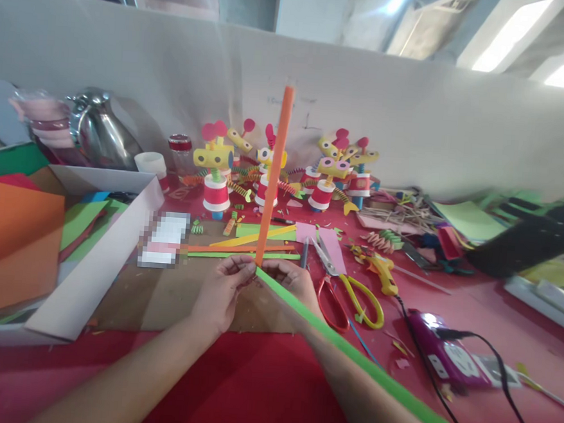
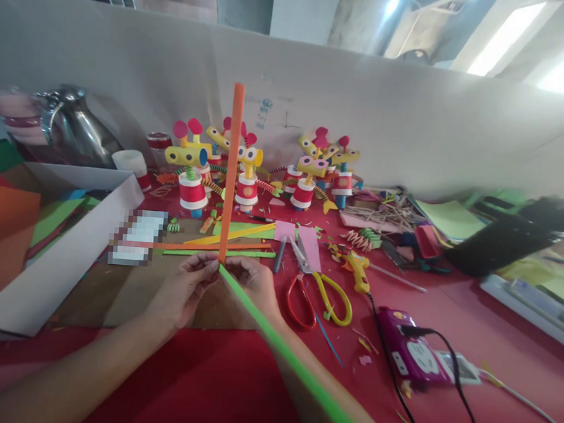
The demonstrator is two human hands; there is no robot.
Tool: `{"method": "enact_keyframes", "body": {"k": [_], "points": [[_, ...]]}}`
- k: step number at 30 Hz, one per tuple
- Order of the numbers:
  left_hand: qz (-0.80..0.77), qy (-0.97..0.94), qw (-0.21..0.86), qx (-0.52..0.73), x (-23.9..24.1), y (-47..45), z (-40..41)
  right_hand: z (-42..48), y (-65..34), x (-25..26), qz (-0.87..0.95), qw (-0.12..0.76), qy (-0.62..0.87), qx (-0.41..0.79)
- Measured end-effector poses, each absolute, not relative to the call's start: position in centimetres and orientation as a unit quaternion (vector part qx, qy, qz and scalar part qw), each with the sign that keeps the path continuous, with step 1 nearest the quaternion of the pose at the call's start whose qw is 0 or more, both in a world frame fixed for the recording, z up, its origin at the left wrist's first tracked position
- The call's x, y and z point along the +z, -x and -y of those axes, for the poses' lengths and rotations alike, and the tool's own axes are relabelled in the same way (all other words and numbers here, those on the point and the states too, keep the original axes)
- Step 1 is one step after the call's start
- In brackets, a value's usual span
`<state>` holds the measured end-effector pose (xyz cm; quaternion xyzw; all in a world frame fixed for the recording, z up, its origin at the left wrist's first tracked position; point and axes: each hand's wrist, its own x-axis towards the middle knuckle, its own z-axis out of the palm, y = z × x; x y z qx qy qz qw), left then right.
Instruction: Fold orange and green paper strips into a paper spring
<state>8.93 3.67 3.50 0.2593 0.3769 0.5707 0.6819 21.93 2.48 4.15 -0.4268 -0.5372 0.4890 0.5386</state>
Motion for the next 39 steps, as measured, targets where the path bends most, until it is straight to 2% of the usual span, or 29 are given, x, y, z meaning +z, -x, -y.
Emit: {"method": "enact_keyframes", "body": {"k": [6, 9, 15, 22, 30, 39], "points": [[-0.362, -0.260, 0.677, 0.586, 3.6, -8.9, -3.4, -2.0, -22.0, 4.7, 0.541, 0.544, 0.449, 0.458], [-0.342, -0.267, 0.694, 0.574, 3.9, -9.0, -3.2, -2.2, -22.2, 4.8, 0.505, 0.564, 0.430, 0.492], [-0.341, -0.309, 0.702, 0.544, 4.8, -8.9, -2.8, -2.5, -22.8, 4.6, 0.471, 0.550, 0.442, 0.529], [-0.402, -0.434, 0.621, 0.513, 5.0, -8.2, -2.9, -2.5, -23.5, 5.4, 0.518, 0.519, 0.435, 0.523], [-0.374, -0.363, 0.682, 0.513, 5.3, -8.6, -2.6, -2.6, -23.8, 5.6, 0.565, 0.510, 0.450, 0.468], [-0.392, -0.371, 0.665, 0.516, 4.9, -8.5, -3.0, -2.5, -23.7, 5.6, 0.585, 0.489, 0.461, 0.454]]}}
